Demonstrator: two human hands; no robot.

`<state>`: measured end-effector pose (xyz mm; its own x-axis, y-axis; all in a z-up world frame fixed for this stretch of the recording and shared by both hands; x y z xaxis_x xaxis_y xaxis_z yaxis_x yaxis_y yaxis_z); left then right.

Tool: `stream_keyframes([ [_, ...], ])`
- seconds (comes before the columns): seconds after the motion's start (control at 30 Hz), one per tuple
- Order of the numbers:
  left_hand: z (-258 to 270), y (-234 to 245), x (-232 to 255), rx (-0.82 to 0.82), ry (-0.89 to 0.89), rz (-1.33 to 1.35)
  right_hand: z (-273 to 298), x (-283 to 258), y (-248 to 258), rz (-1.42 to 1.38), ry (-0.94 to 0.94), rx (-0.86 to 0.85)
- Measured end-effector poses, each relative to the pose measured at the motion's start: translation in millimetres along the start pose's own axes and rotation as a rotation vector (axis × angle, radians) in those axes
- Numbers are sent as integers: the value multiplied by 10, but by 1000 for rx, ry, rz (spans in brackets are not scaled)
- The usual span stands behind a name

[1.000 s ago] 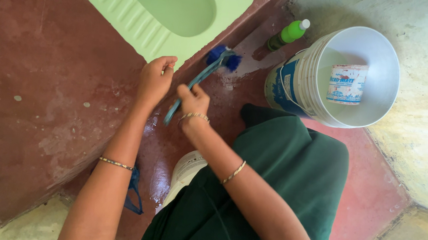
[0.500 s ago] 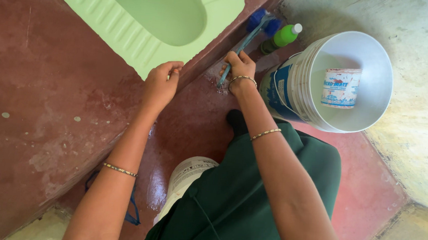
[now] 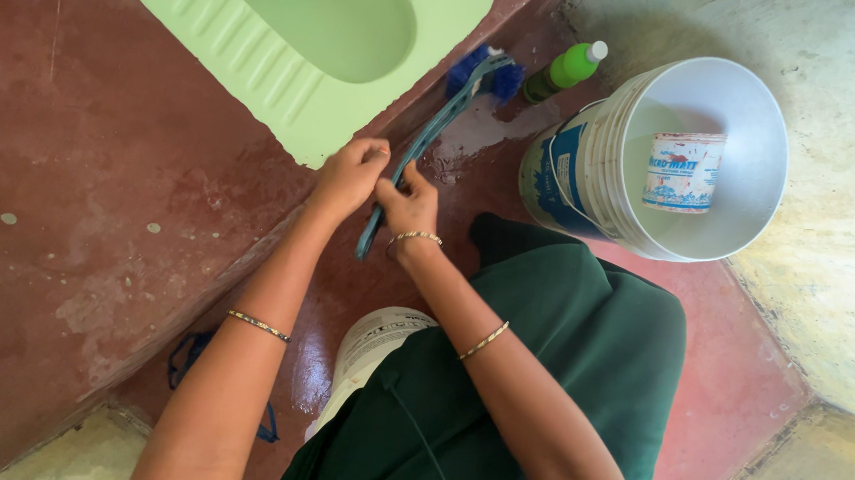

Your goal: The person scrubs the floor around a squat toilet using a long-handled brush. They repeatedly scrub the reddish-brown floor surface adjacent to the light green toilet pan, moving the brush back and forth. A white bucket and a green bottle are visible nearby.

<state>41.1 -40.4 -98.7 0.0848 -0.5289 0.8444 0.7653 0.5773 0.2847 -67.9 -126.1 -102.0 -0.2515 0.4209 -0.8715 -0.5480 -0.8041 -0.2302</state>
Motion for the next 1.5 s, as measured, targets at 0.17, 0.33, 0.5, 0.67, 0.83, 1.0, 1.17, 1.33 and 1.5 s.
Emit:
stream_keyframes([
  [0.17, 43, -390, -330, -321, 290, 487, 216, 137, -103, 25, 17, -67],
  [0.33, 232, -565, -309, -397, 318, 675, 368, 218, -133, 66, -18, -94],
  [0.5, 400, -455, -383, -331, 255, 589, 485, 326, -207, 107, -81, -156],
  [0.67, 371, -440, -439, -306, 195, 579, 483, 399, -250, 61, -69, -243],
  [0.83, -74, -344, -472, -287, 181, 344, 325, 209, -259, 37, -76, -344],
  [1.0, -546, -326, -202, -399, 90, -152, 245, -61, -245, -75, -199, -506],
  [1.17, -427, -264, 63, -396, 217, -551, 29, -439, 267, 116, -33, -379],
  [1.33, -118, -187, 371, -165, -29, -1047, -134, -541, 942, -13, -15, -48],
  [1.5, 179, 233, 278, -93, 19, -1139, -248, -458, 1273, -225, -4, 120],
])
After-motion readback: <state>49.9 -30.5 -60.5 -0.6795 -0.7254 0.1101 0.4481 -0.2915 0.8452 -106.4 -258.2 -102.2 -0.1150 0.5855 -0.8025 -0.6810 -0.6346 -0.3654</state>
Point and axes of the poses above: each hand's wrist, its own z-axis away from the middle knuckle, its own y-axis out of the back of the hand, x = y × z, the point moved 8 cm from there along -z, towards the middle knuckle, and after that the axes turned 12 degrees about -x, right-handed, at the moved point
